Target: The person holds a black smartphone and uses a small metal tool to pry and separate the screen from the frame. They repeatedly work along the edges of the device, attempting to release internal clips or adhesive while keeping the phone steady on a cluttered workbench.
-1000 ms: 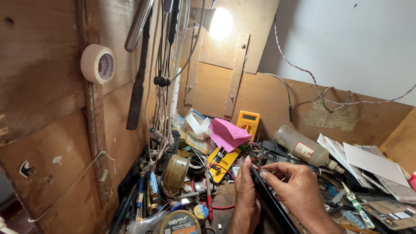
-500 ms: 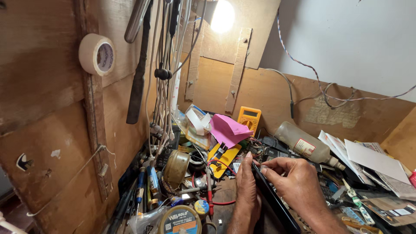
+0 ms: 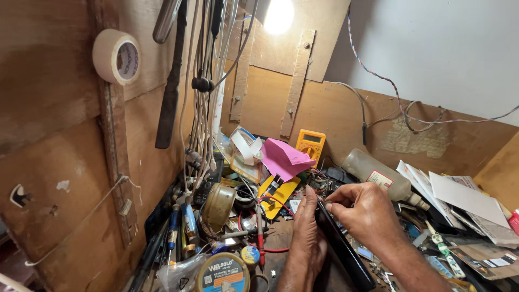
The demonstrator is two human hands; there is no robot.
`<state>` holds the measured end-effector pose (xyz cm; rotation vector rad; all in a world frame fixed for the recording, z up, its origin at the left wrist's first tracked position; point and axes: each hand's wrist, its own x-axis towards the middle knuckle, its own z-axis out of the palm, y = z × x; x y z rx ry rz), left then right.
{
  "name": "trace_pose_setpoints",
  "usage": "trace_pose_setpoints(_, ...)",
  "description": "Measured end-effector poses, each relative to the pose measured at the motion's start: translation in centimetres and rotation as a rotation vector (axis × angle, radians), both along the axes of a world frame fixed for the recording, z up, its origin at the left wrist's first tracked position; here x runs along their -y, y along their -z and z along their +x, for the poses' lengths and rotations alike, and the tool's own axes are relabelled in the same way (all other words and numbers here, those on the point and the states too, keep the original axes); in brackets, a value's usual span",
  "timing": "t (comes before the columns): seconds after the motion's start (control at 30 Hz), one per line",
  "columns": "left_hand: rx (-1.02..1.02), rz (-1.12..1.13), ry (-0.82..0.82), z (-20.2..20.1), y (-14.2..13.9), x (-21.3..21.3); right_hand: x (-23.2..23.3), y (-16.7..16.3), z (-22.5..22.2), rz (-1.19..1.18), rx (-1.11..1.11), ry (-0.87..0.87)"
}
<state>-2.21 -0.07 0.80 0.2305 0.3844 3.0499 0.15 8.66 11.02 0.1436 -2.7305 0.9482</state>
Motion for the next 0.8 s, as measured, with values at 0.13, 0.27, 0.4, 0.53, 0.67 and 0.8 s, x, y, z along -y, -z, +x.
trace_pose_setpoints(0.13,0.0,0.003,0.001,-0.3,0.4,-0.2,-0.5,0.3,-0.8,-0.094,0.064,-0.044)
trace_pose_setpoints(0.27,-0.033,-0.005,-0.003,-0.6,1.0,-0.4,-1.1,0.6,-1.1,-0.2,0.154,0.007)
trace_pose_setpoints(0.4,-0.052,-0.023,-0.019,-0.7,1.1,-0.5,-1.1,1.0,-1.4,-0.223,0.106,-0.048)
trace_pose_setpoints(0.53,0.013,-0.022,-0.007,-0.7,1.0,-0.5,-1.1,1.1,-1.3,-0.202,0.098,-0.066)
trace_pose_setpoints(0.67,0.002,-0.028,-0.038,-0.7,0.9,-0.5,-1.1,1.0,-1.0,-0.271,0.132,-0.07)
trace_pose_setpoints(0.8,0.014,-0.024,-0.027,-0.8,1.2,-0.5,-1.1,0.9,-0.7,-0.446,0.237,-0.054)
